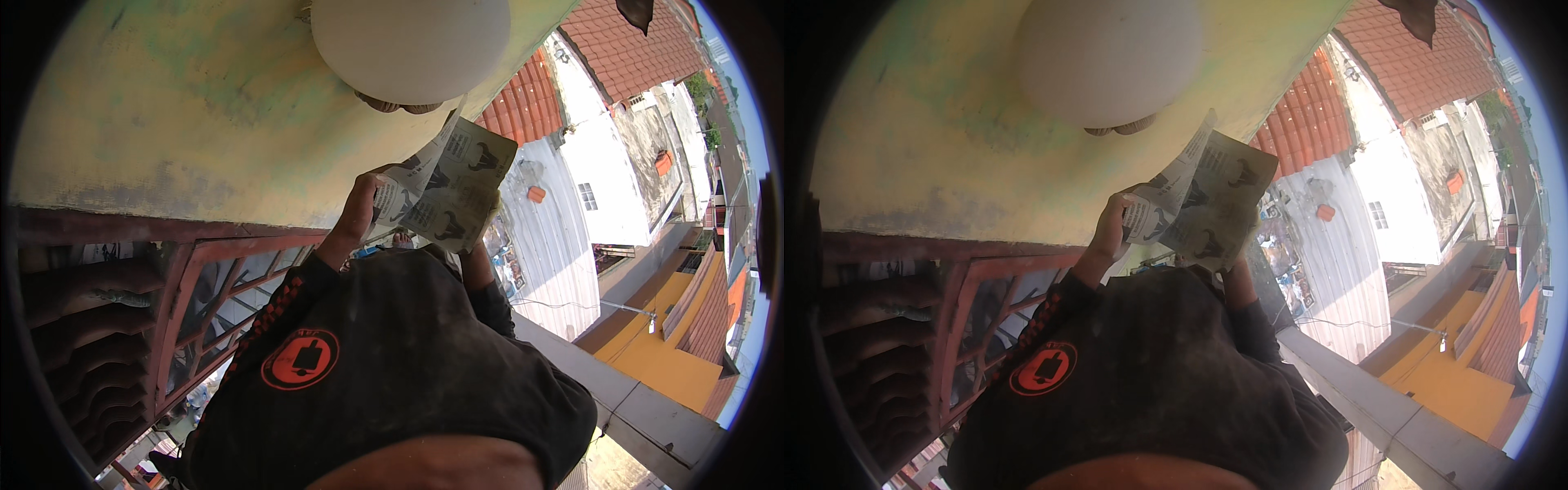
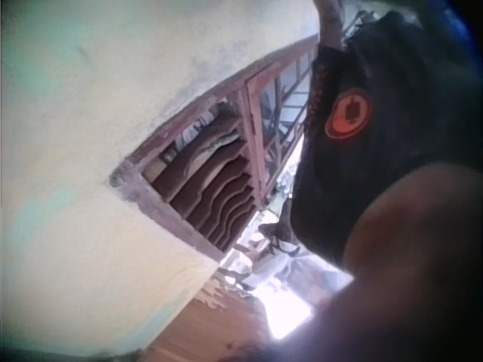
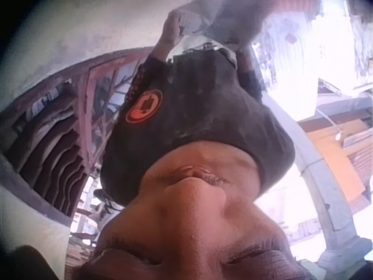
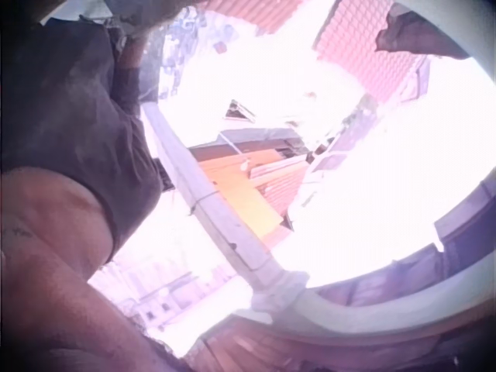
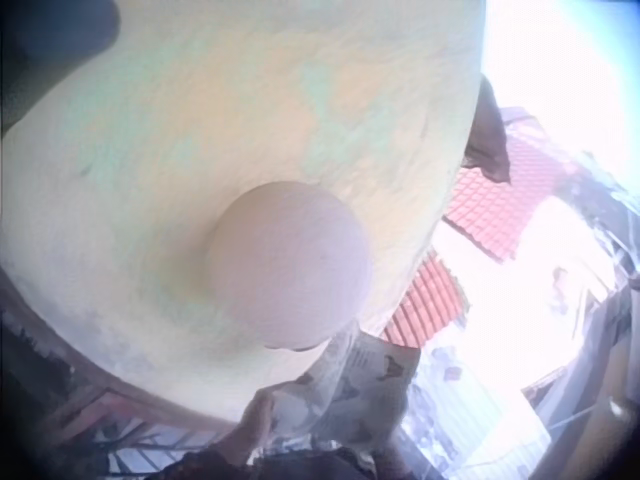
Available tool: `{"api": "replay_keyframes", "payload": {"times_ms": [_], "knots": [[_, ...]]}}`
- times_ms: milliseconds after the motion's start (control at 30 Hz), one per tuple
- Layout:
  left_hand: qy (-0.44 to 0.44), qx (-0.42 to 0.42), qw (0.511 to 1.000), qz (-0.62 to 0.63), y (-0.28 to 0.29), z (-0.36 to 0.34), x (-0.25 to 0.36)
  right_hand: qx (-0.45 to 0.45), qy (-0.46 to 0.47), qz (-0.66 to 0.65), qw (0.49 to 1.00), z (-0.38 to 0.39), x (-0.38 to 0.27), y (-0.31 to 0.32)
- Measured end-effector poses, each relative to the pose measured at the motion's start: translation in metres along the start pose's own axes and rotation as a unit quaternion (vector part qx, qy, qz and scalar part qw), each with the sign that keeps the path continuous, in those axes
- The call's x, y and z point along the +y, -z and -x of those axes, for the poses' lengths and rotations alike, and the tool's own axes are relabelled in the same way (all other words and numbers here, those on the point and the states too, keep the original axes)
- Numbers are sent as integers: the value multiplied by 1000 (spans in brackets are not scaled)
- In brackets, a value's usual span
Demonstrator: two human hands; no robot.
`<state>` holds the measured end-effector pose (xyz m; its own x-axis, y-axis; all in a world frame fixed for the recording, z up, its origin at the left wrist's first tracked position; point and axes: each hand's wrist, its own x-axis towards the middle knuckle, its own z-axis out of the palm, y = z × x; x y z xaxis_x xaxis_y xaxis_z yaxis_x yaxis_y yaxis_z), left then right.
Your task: The person smooths a ceiling surface using a sanding block and a scraper. They repeatedly rub the sanding block against the ceiling and use the scraper to remove material, working around a light fixture.
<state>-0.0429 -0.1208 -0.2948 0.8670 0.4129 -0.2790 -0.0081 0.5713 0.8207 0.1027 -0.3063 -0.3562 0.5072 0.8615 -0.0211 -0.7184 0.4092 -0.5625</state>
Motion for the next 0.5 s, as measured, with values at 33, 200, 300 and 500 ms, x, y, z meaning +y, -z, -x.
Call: {"api": "replay_keyframes", "payload": {"times_ms": [33, 200, 300, 500], "knots": [[-4, 22, 1000, 16, 17, -4, -10, 7, 0, 2, 1000, 0, -3, 9], [-81, -4, 996, -24, -9, 7, 29, 180, 13, 193, 965, 9, -41, 72], [-130, -61, 971, -189, 1, 6, 29, 316, 22, 571, 758, 32, -81, 115], [-168, -70, 958, -223, 1, 5, 12, 177, 150, 488, 842, 73, -222, -30]]}}
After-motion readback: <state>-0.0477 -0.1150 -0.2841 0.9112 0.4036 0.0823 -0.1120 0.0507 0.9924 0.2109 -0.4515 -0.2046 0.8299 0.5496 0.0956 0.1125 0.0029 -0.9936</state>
